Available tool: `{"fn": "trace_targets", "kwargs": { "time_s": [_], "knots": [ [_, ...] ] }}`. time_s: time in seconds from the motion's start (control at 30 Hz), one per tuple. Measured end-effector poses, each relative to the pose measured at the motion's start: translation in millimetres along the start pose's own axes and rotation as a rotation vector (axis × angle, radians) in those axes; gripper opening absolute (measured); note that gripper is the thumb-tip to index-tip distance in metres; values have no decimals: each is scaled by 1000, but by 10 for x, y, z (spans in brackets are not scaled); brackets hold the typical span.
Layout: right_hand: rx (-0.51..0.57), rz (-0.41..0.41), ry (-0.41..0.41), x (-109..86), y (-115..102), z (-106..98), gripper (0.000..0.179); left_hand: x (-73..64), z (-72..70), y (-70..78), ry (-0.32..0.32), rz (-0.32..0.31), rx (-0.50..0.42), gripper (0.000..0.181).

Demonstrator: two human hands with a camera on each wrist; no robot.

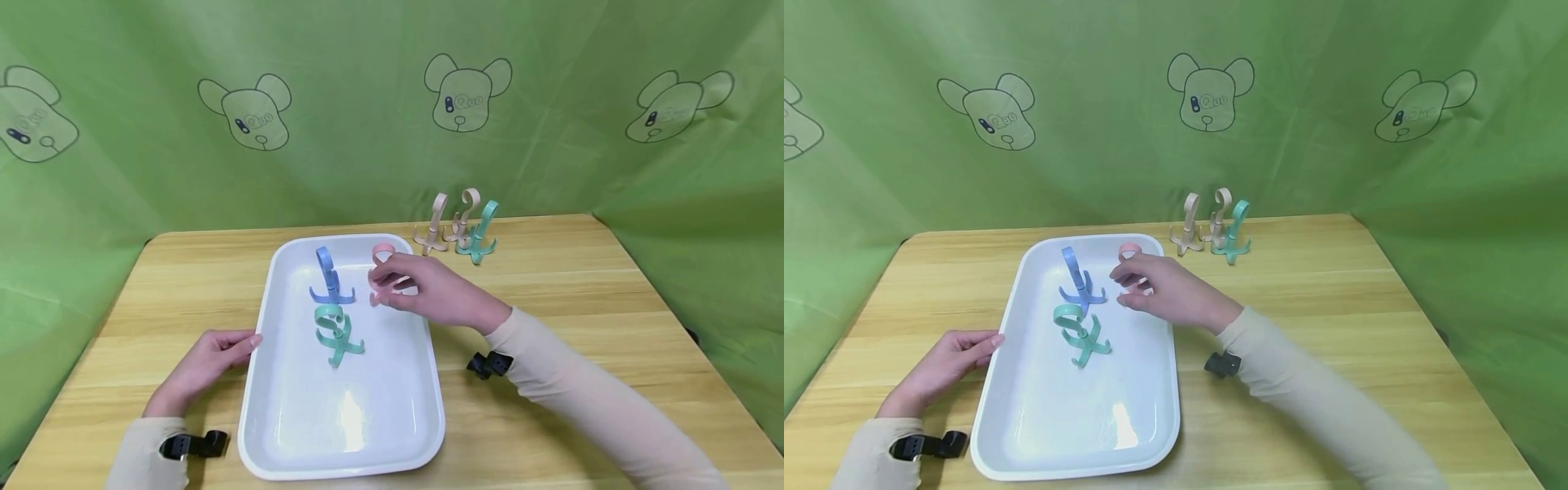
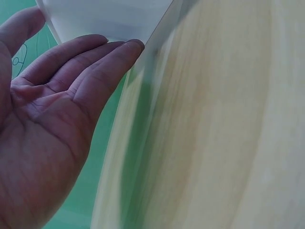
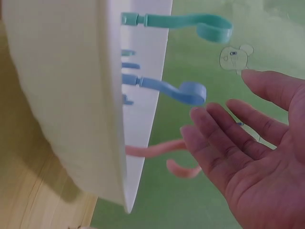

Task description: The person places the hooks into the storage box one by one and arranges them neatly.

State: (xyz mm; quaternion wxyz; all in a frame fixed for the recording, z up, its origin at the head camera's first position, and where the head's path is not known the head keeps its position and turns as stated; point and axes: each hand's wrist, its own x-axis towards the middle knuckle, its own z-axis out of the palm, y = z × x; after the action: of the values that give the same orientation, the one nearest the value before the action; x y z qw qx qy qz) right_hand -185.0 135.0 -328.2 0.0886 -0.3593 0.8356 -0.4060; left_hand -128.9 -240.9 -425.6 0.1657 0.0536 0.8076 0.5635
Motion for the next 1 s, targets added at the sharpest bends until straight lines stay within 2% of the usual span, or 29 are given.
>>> {"fn": "trace_targets", "kwargs": {
  "time_s": [0.3,0.73,1.0],
  "knots": [
    [27,39,61,-99,96,-140,28,3,1,-12,10,-5,3,50],
    [-9,96,147,-219,215,-409,28,-10,4,-5,7,-3,-11,49],
    [-29,115,203,-313,271,-562,28,6,26,-23,-14,5,-65,47]
  ]
}}
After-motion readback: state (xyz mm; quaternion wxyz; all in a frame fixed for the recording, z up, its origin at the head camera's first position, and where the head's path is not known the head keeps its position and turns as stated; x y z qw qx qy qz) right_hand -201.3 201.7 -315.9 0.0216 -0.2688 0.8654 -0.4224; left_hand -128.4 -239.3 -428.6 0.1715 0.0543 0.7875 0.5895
